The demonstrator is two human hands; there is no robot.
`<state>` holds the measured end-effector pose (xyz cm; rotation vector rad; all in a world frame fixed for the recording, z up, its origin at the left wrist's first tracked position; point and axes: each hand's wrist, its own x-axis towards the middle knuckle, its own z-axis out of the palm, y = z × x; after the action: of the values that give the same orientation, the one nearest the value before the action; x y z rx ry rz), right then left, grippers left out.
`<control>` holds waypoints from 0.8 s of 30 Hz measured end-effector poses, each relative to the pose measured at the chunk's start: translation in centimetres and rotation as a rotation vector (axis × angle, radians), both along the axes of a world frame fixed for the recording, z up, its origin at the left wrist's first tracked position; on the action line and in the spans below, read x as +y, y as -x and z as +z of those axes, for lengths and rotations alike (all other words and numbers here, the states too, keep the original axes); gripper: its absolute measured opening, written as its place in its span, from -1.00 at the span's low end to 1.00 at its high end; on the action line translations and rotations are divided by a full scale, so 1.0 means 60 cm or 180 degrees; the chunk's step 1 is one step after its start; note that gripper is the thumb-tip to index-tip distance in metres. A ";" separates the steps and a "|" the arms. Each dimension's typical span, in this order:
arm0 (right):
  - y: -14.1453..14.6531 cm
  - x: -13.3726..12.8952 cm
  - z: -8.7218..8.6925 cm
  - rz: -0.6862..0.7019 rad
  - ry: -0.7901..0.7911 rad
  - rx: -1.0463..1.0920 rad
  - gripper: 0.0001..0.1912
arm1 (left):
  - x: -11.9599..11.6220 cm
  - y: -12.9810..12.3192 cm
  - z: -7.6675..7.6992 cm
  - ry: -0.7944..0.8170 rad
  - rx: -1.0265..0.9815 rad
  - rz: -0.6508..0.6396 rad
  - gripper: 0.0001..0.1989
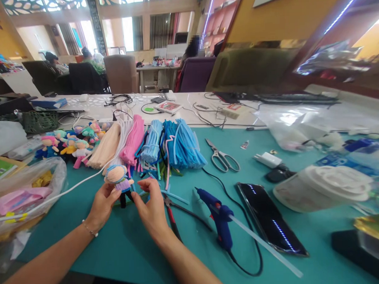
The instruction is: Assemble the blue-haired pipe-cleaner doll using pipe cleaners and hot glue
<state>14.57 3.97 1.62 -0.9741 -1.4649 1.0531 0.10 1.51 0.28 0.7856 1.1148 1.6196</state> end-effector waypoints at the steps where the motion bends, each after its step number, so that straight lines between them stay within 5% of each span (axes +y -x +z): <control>1: -0.001 -0.002 0.000 0.0076 -0.0249 -0.0173 -0.87 | 0.000 0.001 0.000 -0.0029 0.0083 0.0089 -0.70; 4: 0.000 -0.009 0.002 0.0463 -0.0502 -0.0449 -0.76 | -0.001 0.001 -0.003 -0.0012 0.0335 0.0256 -0.72; 9: 0.005 -0.012 0.002 0.0681 -0.0282 -0.0306 -0.61 | -0.013 -0.004 -0.010 -0.0289 0.0635 -0.0110 -0.70; 17: 0.008 0.012 -0.011 0.0531 0.1042 0.0951 -0.61 | -0.028 -0.004 -0.002 -0.0649 0.1075 -0.0544 -0.76; 24: 0.003 0.017 -0.010 0.0776 0.1281 0.1066 -0.57 | -0.012 -0.001 0.002 -0.0313 0.0671 0.0291 -0.77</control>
<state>14.37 4.97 1.04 -0.8507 -1.1333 1.6494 0.14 0.76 0.42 1.0009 1.2417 1.7077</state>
